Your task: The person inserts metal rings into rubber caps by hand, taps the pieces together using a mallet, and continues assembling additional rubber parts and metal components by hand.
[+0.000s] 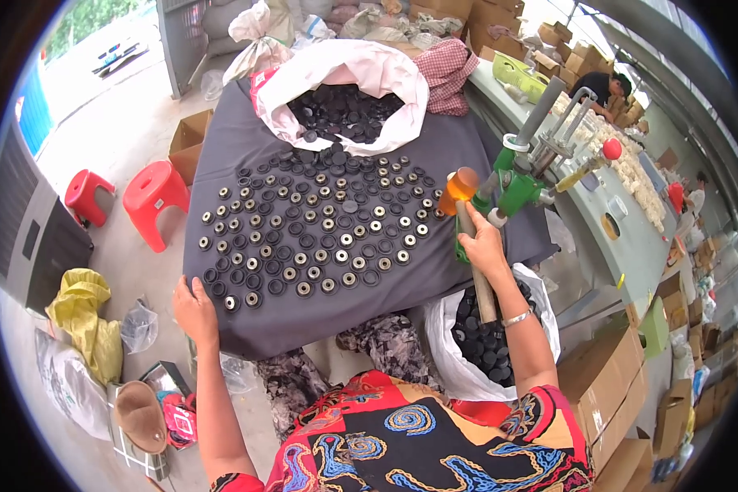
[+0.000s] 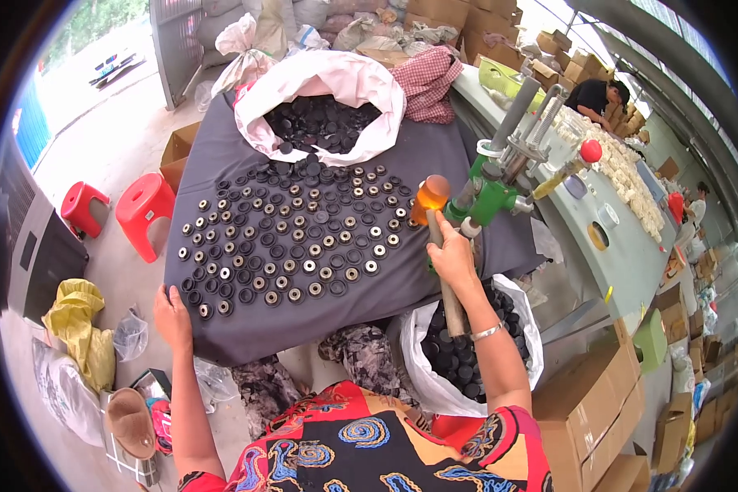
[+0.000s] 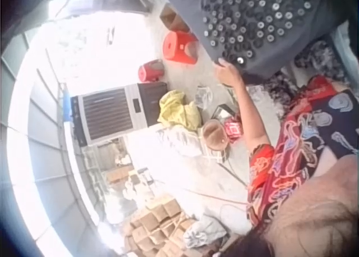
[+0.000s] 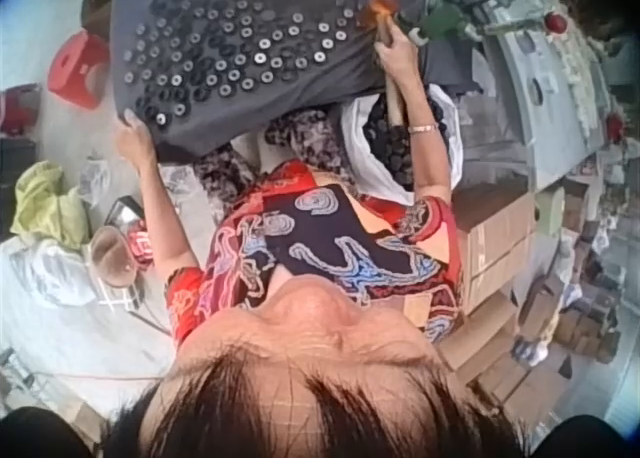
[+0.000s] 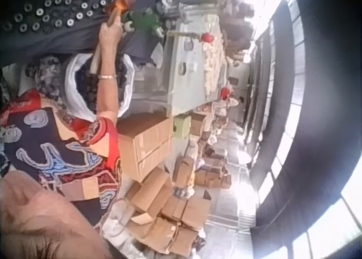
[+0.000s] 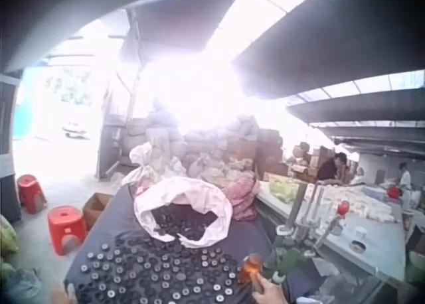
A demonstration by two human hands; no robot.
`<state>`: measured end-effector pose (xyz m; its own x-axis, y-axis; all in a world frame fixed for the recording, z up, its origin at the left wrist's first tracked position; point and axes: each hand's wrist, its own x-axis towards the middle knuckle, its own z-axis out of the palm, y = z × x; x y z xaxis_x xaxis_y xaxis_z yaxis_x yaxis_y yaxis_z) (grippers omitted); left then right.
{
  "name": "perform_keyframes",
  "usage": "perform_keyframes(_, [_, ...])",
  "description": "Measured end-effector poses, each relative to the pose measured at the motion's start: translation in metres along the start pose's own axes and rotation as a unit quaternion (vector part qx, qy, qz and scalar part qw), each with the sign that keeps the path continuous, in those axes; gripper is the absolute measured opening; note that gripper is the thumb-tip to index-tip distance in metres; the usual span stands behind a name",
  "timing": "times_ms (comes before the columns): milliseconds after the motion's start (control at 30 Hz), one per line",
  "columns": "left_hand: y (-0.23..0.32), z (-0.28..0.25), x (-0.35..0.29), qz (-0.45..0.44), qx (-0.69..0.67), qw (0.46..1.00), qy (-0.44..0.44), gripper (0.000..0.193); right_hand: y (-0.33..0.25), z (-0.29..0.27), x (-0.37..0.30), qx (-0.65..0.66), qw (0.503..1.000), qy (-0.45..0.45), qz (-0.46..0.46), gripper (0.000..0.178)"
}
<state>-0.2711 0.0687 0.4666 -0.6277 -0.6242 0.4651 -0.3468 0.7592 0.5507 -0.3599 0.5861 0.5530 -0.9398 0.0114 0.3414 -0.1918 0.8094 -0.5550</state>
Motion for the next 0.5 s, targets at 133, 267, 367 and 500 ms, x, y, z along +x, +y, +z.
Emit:
perform_keyframes(133, [-0.002, -0.004, 0.001, 0.007, 0.005, 1.0, -0.004, 0.039, -0.011, 0.007, -0.01, -0.061, 0.996, -0.037, 0.057, 0.07])
perform_keyframes(267, [0.0, 0.001, 0.001, 0.015, 0.009, 1.0, 0.004, 0.039, -0.003, 0.001, 0.004, 0.007, 1.0, 0.001, 0.026, 0.069])
perform_keyframes(367, [0.005, -0.004, 0.002, 0.011, 0.008, 1.0, 0.0, 0.039, -0.037, -0.012, 0.017, 0.028, 0.996, -0.015, 0.089, 0.069])
perform_keyframes(500, [-0.003, 0.0, 0.002, 0.019, -0.011, 1.0, 0.005, 0.039, -0.013, 0.022, 0.027, -0.03, 0.999, -0.032, 0.0, 0.069])
